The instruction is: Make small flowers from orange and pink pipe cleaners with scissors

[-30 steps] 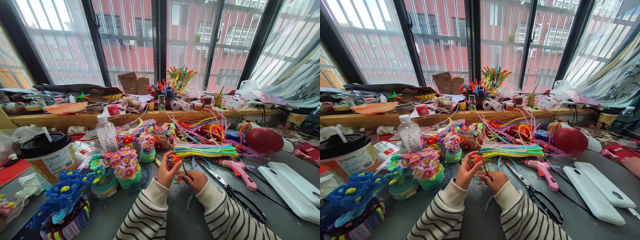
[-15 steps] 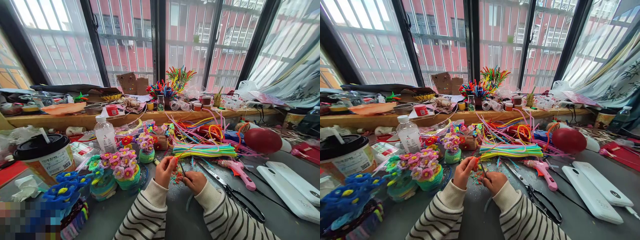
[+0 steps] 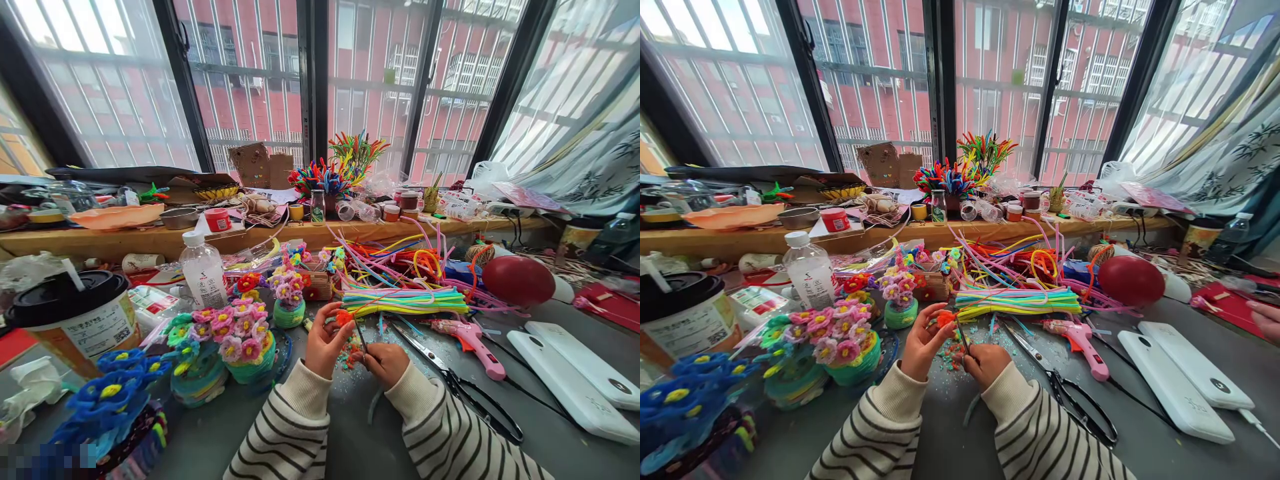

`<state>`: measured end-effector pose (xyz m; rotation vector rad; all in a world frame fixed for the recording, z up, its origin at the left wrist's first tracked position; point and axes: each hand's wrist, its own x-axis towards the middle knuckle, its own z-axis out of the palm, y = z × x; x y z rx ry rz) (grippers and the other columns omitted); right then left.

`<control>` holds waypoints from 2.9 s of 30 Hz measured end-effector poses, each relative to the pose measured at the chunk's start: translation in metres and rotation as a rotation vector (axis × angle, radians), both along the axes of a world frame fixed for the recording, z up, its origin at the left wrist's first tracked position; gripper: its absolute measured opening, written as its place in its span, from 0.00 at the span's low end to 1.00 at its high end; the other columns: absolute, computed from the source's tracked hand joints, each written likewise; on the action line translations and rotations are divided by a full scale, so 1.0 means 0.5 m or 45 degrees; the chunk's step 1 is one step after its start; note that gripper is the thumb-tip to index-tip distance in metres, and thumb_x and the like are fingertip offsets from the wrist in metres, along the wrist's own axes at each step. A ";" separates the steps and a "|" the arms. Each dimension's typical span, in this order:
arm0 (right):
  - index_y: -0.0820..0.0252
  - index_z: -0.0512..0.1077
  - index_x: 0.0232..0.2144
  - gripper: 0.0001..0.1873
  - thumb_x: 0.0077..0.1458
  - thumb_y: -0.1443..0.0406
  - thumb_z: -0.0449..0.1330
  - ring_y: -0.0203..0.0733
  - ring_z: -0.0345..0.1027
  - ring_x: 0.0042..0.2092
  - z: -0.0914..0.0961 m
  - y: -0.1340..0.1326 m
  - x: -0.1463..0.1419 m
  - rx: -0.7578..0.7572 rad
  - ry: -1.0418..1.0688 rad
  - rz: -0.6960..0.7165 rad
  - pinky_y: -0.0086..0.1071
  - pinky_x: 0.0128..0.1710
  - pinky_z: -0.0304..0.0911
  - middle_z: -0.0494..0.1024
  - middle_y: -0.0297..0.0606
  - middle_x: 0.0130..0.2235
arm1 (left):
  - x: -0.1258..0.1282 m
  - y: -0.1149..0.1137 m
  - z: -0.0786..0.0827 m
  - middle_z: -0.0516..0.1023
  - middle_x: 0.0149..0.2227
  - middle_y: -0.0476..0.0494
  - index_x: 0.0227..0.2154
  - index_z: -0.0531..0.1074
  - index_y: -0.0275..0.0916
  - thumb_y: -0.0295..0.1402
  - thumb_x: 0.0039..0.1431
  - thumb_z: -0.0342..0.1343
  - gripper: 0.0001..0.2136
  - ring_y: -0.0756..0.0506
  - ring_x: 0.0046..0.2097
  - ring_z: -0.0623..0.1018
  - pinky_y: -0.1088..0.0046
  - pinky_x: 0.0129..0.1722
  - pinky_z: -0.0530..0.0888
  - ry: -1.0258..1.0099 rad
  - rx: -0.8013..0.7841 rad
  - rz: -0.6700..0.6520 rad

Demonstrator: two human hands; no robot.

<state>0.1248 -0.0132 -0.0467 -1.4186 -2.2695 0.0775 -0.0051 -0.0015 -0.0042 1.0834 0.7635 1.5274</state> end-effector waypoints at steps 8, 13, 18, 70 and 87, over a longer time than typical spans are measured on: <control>0.60 0.66 0.15 0.25 0.51 0.56 0.39 0.32 0.61 0.21 0.013 -0.010 -0.008 0.038 0.011 -0.015 0.25 0.19 0.48 0.69 0.34 0.17 | -0.016 0.000 0.002 0.69 0.21 0.49 0.25 0.66 0.33 0.37 0.42 0.51 0.11 0.53 0.21 0.70 0.79 0.21 0.68 0.152 -0.138 -0.015; 0.61 0.65 0.14 0.25 0.51 0.57 0.39 0.32 0.60 0.21 0.012 -0.007 -0.007 0.027 0.003 -0.002 0.25 0.19 0.46 0.69 0.35 0.17 | -0.019 0.007 -0.003 0.67 0.16 0.51 0.19 0.65 0.32 0.40 0.42 0.49 0.13 0.54 0.17 0.68 0.80 0.16 0.66 0.149 -0.180 0.002; 0.62 0.65 0.14 0.24 0.50 0.56 0.41 0.31 0.58 0.20 0.015 -0.009 -0.009 -0.063 0.028 -0.017 0.25 0.19 0.44 0.67 0.34 0.16 | -0.019 0.008 -0.006 0.68 0.16 0.51 0.20 0.65 0.32 0.41 0.43 0.48 0.14 0.54 0.17 0.68 0.80 0.16 0.66 0.145 -0.182 0.010; 0.63 0.62 0.09 0.27 0.47 0.51 0.41 0.28 0.50 0.16 0.032 -0.016 -0.012 -0.098 0.327 -0.015 0.23 0.16 0.44 0.61 0.31 0.11 | -0.012 -0.009 0.003 0.70 0.28 0.46 0.30 0.65 0.34 0.33 0.42 0.52 0.10 0.50 0.29 0.71 0.76 0.31 0.68 0.319 0.051 -0.019; 0.62 0.63 0.09 0.27 0.48 0.52 0.40 0.29 0.51 0.16 0.023 -0.011 -0.011 -0.037 0.285 0.026 0.24 0.16 0.44 0.62 0.32 0.11 | -0.008 -0.005 0.003 0.68 0.31 0.46 0.34 0.63 0.37 0.31 0.36 0.56 0.17 0.51 0.31 0.70 0.78 0.28 0.68 0.206 0.081 -0.067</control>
